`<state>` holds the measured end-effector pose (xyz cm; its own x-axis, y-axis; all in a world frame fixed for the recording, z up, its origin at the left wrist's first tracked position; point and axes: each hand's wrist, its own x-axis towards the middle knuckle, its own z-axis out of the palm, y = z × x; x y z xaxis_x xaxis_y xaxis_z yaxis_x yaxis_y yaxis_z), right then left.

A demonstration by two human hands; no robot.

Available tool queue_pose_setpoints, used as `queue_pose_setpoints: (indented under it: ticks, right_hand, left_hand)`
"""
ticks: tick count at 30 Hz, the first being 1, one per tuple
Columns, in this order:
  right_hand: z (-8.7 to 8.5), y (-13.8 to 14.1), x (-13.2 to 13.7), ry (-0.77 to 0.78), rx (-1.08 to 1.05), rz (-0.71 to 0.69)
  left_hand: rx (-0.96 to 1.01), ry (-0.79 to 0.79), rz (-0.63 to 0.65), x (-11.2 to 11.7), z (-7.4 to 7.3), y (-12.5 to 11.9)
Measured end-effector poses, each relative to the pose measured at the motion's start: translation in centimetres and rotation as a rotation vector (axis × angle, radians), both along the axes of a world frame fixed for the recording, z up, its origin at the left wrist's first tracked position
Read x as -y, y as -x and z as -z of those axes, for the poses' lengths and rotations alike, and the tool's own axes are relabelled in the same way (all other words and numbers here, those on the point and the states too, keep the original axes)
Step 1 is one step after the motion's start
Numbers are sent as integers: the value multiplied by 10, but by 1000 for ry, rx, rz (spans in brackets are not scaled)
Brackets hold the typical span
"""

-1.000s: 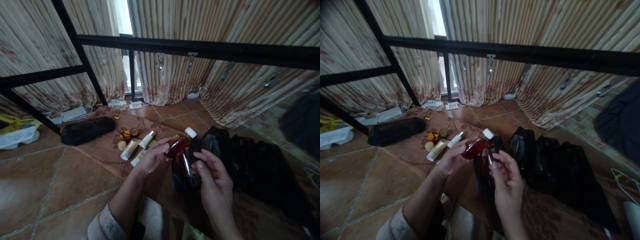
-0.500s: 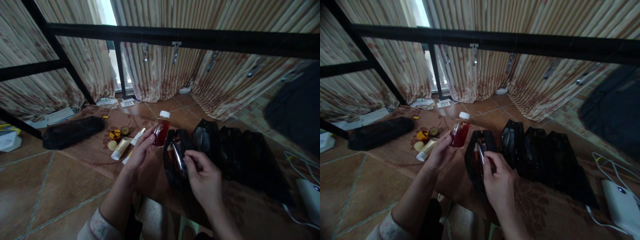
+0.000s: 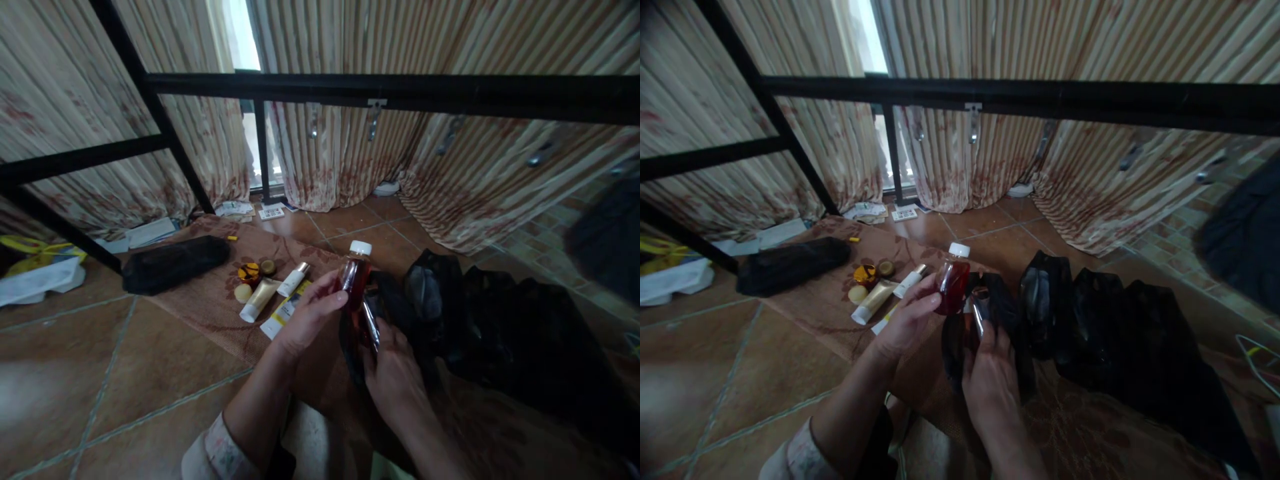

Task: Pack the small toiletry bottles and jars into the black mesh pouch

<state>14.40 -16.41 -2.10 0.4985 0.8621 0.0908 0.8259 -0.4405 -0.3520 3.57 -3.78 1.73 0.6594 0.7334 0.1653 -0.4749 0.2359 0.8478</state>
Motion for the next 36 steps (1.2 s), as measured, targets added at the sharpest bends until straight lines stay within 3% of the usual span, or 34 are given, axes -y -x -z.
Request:
queue_pose_setpoints:
  ticks: [9,20,28,36]
  right_hand:
    - [17,-21,-16,90,22,8]
    - [-9,-14,-12,69,-42,57]
    - [-30,-9,-6,86,-281,-13]
    - [-25,0,5,-43,-588,-161]
  left_hand:
    - [-36,60,-84,-7,7,5]
    - [-91,-20,-22,-7,1,10]
    - [-96,-47,-33,-4,-1,10]
    - [-83,-80,-18,-4,1,9]
